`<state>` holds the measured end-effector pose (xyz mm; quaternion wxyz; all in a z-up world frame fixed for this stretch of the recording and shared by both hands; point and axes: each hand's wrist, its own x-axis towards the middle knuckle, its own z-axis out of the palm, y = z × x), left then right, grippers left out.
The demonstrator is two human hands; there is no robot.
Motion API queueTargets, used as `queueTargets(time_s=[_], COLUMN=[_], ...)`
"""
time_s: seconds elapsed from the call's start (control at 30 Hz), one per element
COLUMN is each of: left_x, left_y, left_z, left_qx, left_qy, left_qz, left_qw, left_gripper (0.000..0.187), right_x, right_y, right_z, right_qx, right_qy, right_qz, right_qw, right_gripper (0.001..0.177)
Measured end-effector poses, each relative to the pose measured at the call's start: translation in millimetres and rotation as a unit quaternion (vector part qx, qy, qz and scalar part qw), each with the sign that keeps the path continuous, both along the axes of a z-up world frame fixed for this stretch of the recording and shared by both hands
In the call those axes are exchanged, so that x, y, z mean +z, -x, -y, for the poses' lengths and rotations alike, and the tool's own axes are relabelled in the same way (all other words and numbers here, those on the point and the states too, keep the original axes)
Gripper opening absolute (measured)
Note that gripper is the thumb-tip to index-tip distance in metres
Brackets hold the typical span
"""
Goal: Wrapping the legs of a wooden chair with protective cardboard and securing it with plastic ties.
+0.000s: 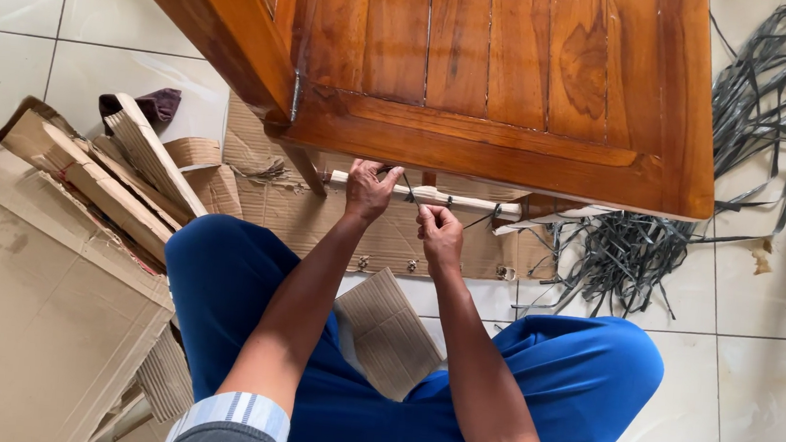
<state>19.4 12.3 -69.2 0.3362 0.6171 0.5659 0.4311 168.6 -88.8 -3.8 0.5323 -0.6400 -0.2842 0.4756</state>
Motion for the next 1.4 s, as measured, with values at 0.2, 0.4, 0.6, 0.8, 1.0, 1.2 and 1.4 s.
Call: queueTargets(time_s=[0.2, 0.4, 0.6, 0.8, 1.0, 1.2, 1.4], left_x=[-19, 19, 79, 49, 61, 56, 49], left_y=[-2, -5, 2, 14, 15, 19, 20], left_z=[-1, 7, 12, 5, 6, 8, 6], left_qx=[0.032, -0.004, -0.082, -0.135, -0.136, -0.195, -0.190], left_qy=[-0.011, 0.008, 0.022, 0.050, 0.057, 0.045, 0.041], left_qz=[-0.005, 0.030, 0.045, 0.040, 0.058, -0.048, -0.071], left_qw=[0.999, 1.000, 0.995, 0.989, 0.987, 0.979, 0.978], left_gripper=[0.019, 0.018, 0.021, 0.019, 0.018, 0.020, 0.014], right_x=[-27, -36, -12, 17, 24, 34, 41], right_y=[-3, -11, -13, 13, 18, 22, 25], right_z=[3, 3, -12, -17, -17, -18, -18], right_qx=[0.004, 0.021, -0.007, 0.015, 0.050, 0.037, 0.039], right_qy=[-0.002, 0.067, 0.098, 0.003, -0.039, -0.046, -0.107], right_qz=[0.016, -0.118, -0.316, -0.148, 0.121, 0.181, 0.281], right_qw=[1.000, 0.991, 0.944, 0.989, 0.991, 0.982, 0.953], right_gripper=[0.013, 0.015, 0.014, 0.023, 0.017, 0.010, 0.011])
